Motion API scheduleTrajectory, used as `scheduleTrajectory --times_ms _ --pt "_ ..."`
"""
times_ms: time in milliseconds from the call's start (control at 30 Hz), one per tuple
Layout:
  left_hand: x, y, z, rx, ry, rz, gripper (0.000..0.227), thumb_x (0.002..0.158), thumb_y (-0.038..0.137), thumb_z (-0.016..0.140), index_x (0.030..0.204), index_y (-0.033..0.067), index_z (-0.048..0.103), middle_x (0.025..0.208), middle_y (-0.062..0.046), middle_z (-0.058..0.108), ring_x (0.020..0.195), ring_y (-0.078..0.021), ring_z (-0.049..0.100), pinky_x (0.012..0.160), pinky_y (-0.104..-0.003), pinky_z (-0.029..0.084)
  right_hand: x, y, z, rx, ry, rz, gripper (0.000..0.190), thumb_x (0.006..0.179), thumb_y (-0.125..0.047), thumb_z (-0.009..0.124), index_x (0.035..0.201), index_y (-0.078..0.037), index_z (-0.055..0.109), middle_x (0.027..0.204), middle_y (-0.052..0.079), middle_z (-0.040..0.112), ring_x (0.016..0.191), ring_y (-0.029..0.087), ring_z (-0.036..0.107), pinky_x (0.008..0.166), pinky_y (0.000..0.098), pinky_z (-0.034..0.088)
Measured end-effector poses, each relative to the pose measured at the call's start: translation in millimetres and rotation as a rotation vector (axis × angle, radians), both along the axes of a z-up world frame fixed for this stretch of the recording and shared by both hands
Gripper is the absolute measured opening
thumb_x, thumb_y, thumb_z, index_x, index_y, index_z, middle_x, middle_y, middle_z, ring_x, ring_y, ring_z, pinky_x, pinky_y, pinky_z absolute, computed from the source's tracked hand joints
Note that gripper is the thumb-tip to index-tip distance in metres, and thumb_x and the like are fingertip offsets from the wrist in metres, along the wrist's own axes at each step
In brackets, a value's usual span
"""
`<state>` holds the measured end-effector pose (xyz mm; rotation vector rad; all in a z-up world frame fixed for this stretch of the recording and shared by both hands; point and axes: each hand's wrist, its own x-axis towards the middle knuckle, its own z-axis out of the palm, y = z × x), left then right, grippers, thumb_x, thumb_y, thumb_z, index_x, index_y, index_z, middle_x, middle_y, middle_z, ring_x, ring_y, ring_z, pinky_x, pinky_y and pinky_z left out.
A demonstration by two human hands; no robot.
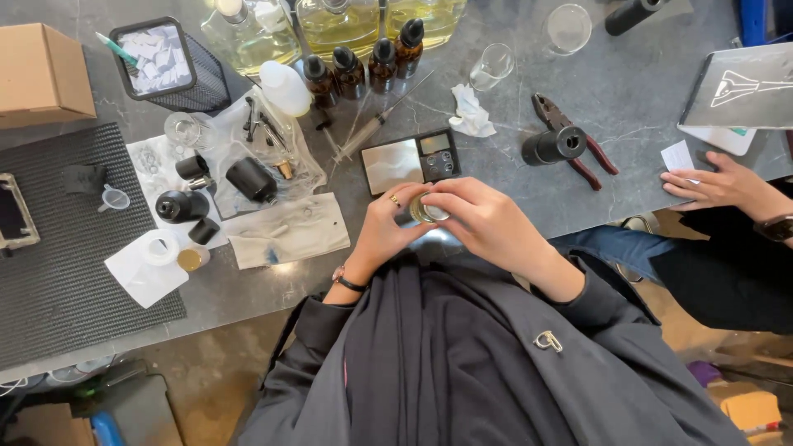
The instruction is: The person pours a yellow liquid from a small glass beaker into a clear glass bottle, then secures a black cap onto the bottle. They fold a cardboard box and place the filled bottle inside, closing the box.
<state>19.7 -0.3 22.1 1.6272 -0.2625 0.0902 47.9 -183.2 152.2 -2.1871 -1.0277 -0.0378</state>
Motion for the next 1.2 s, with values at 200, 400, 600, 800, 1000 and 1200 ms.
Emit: scheduleTrajectory --times_ms 200,400,600,800,1000,1200 --pt "0 -3 -16 -0.02 0.035 -0.02 0.052 0.072 0.005 0.09 0.12 0.0069 0.071 0.118 -0.012 0.072 0.117 -0.0324 0.068 0.099 -0.044 0.054 -6 -7 -35 -0.158 -0.037 -0.035 0.022 0.102 -0.013 0.061 0.123 -0.008 0.065 0.116 0.009 0.067 0.112 0.029 0.067 0.085 0.0412 0.059" --pt "1 -2 -23 -0.033 0.072 -0.046 0.05 0.073 0.007 0.09 0.12 0.0089 0.072 0.117 -0.011 0.072 0.119 -0.0324 0.068 0.102 -0.044 0.052 -9 -7 -57 -0.205 -0.076 -0.039 0.022 0.105 -0.017 0.056 0.123 -0.008 0.064 0.115 0.009 0.067 0.112 0.029 0.067 0.084 0.0385 0.059" --pt "2 -2 -20 -0.032 0.09 -0.047 0.049 0.075 0.01 0.091 0.12 0.0105 0.072 0.116 -0.01 0.072 0.116 -0.0332 0.068 0.103 -0.045 0.051 -14 -9 -82 -0.237 -0.129 -0.071 0.021 0.106 -0.019 0.052 0.12 -0.01 0.065 0.115 0.007 0.067 0.113 0.026 0.067 0.084 0.034 0.059" --pt "3 -1 -26 -0.02 0.1 -0.055 0.05 0.073 0.011 0.091 0.119 0.0116 0.072 0.115 -0.009 0.072 0.115 -0.0316 0.069 0.103 -0.044 0.051 -14 -6 -83 -0.262 -0.185 -0.101 0.017 0.105 -0.023 0.056 0.113 -0.011 0.066 0.112 0.005 0.067 0.112 0.022 0.068 0.083 0.0305 0.059" --pt "3 -1 -26 0.007 0.075 -0.055 0.049 0.073 0.01 0.09 0.118 0.0111 0.072 0.115 -0.009 0.073 0.114 -0.0311 0.069 0.103 -0.043 0.051 -16 -8 -92 -0.272 -0.213 -0.111 0.021 0.106 -0.025 0.053 0.116 -0.012 0.066 0.113 0.005 0.067 0.113 0.022 0.068 0.085 0.0301 0.058" --pt "-1 -4 -24 0.057 0.026 -0.035 0.049 0.074 0.009 0.089 0.118 0.0071 0.07 0.115 -0.012 0.072 0.115 -0.0325 0.068 0.102 -0.045 0.052 -17 -6 -69 -0.274 -0.142 -0.111 0.028 0.104 -0.027 0.058 0.129 -0.015 0.063 0.118 0.007 0.067 0.116 0.024 0.067 0.082 0.0348 0.06"
